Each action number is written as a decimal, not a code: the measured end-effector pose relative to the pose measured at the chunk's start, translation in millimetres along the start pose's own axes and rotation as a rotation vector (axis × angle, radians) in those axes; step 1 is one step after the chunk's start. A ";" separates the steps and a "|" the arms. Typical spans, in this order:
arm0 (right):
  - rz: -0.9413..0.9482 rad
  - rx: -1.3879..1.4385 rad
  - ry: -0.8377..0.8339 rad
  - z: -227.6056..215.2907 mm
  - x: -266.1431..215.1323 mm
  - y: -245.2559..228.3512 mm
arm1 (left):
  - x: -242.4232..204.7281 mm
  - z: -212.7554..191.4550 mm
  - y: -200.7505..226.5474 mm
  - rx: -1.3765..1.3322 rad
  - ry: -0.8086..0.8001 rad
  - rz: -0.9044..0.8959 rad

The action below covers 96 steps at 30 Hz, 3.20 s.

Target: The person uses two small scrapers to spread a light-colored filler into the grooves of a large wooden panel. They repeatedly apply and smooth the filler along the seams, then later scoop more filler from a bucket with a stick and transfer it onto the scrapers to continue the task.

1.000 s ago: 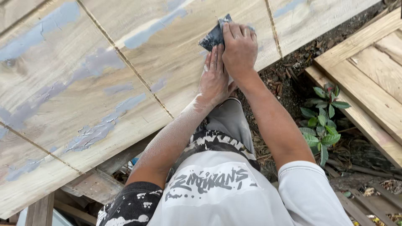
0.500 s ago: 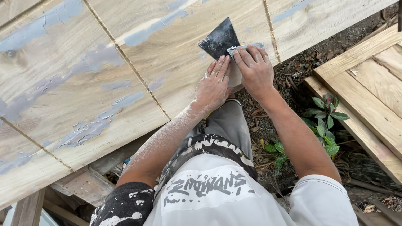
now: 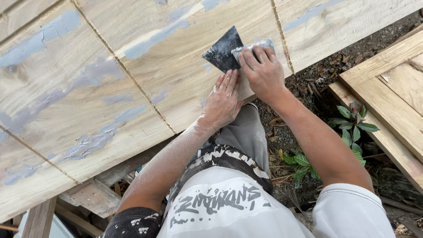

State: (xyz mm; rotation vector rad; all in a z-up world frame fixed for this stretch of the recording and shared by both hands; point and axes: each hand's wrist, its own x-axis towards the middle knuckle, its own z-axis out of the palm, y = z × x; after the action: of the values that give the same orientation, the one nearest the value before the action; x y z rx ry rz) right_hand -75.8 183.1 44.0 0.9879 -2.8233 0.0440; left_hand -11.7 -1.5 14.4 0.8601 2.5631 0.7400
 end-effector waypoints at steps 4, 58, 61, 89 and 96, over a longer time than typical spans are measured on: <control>0.005 0.062 -0.013 1.6 -4.0 2.0 | -9.8 2.2 9.4 -0.026 0.039 -0.011; -0.209 0.135 -0.090 23.4 2.8 -9.7 | -12.2 13.1 16.8 0.024 -0.041 -0.060; -0.258 -0.018 -0.046 16.4 20.9 -9.1 | 0.7 0.1 9.3 0.070 -0.022 -0.054; -0.093 0.043 -0.024 27.1 19.5 -47.1 | -6.2 28.1 0.7 0.074 0.086 0.037; 0.012 -0.041 0.008 44.0 27.5 -51.3 | -3.5 46.5 -20.3 0.066 0.120 0.152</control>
State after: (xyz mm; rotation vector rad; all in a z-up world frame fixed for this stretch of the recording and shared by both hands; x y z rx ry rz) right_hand -70.9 122.6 3.5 0.9601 -2.8110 -0.0089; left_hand 3.1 -0.5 -34.2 1.0718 2.6632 0.7760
